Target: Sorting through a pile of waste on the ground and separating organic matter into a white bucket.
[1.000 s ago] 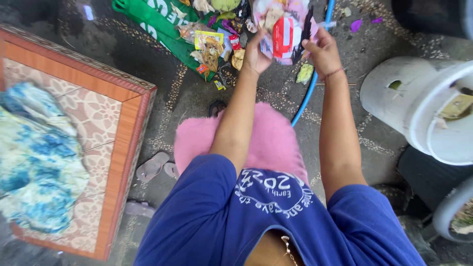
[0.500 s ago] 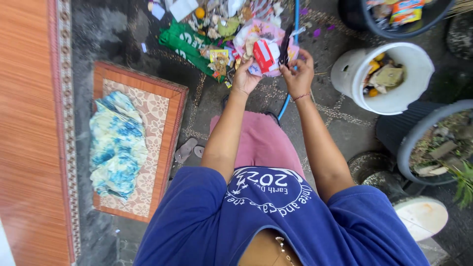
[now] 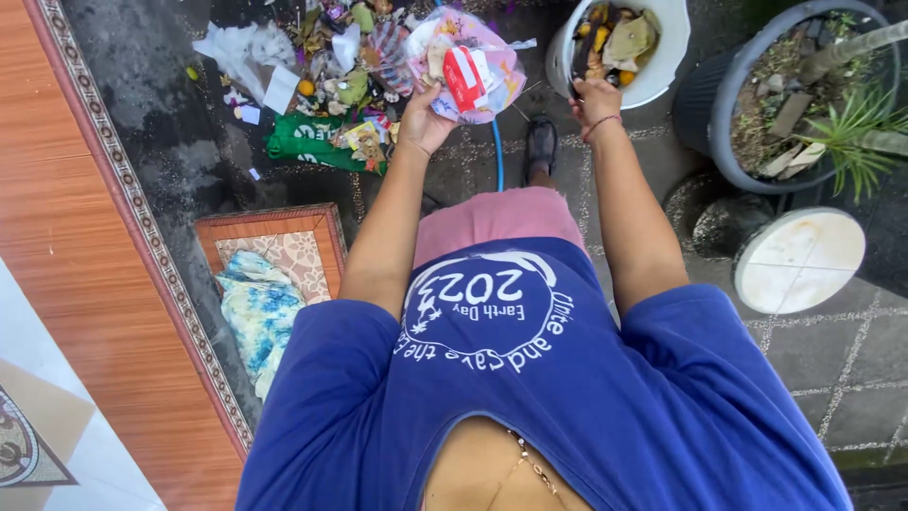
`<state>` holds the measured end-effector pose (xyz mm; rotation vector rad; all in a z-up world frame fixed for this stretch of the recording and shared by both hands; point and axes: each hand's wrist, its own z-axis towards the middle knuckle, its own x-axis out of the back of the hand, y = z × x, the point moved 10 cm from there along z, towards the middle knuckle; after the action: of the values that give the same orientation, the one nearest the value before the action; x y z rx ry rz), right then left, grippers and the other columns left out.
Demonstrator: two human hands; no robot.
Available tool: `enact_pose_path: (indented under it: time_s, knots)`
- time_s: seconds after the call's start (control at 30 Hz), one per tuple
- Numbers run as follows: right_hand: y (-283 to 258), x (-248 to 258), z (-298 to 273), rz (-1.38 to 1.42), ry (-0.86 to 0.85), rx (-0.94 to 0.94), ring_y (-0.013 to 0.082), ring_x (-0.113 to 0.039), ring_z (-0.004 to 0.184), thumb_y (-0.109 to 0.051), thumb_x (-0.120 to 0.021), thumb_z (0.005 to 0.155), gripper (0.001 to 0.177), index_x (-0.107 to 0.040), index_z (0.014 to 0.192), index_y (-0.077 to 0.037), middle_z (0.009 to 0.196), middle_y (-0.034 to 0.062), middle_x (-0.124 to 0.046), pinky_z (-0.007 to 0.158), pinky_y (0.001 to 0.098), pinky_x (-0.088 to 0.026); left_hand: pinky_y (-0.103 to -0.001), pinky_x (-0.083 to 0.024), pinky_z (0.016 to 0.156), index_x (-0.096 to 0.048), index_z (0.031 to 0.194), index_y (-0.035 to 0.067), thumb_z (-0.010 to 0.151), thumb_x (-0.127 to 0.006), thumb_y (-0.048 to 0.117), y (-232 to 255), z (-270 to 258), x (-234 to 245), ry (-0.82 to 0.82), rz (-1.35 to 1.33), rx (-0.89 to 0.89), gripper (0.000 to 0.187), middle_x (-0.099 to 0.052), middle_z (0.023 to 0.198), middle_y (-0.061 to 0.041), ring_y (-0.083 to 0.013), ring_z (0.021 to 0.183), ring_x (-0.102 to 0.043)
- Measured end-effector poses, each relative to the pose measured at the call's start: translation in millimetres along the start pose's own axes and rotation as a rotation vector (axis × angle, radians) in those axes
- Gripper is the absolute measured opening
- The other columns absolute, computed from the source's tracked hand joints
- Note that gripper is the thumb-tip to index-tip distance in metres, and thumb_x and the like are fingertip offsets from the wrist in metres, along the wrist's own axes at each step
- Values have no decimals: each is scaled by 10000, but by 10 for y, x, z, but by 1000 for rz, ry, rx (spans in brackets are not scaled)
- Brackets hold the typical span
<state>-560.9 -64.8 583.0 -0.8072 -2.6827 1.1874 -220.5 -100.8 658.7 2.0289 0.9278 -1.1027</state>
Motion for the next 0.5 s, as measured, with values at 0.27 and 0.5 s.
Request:
enact_pose_path:
  time_s: [0.27, 0.5]
  knots:
    - [-105, 1727, 1426, -278, 247, -153, 143, -688, 592, -34, -740, 866, 146, -746, 1012, -49, 797, 51, -729, 480, 251, -567, -668, -462, 1104, -422, 1493, 240, 975, -627, 68, -944, 908, -783, -7, 89, 51, 583, -562, 1466, -87, -323, 1355, -575]
    - [-510, 2314, 1688, -634, 98, -192, 124, -648, 649, -127, -754, 884, 395, -632, 1259, -110, 873, 49, -704, 513, 295, -550, -688, -484, 1067, -412, 1495, 206, 974, -611, 59, -1737, 1578, -1184, 56, 67, 71, 577, -571, 1443, -99, -340, 1330, -582]
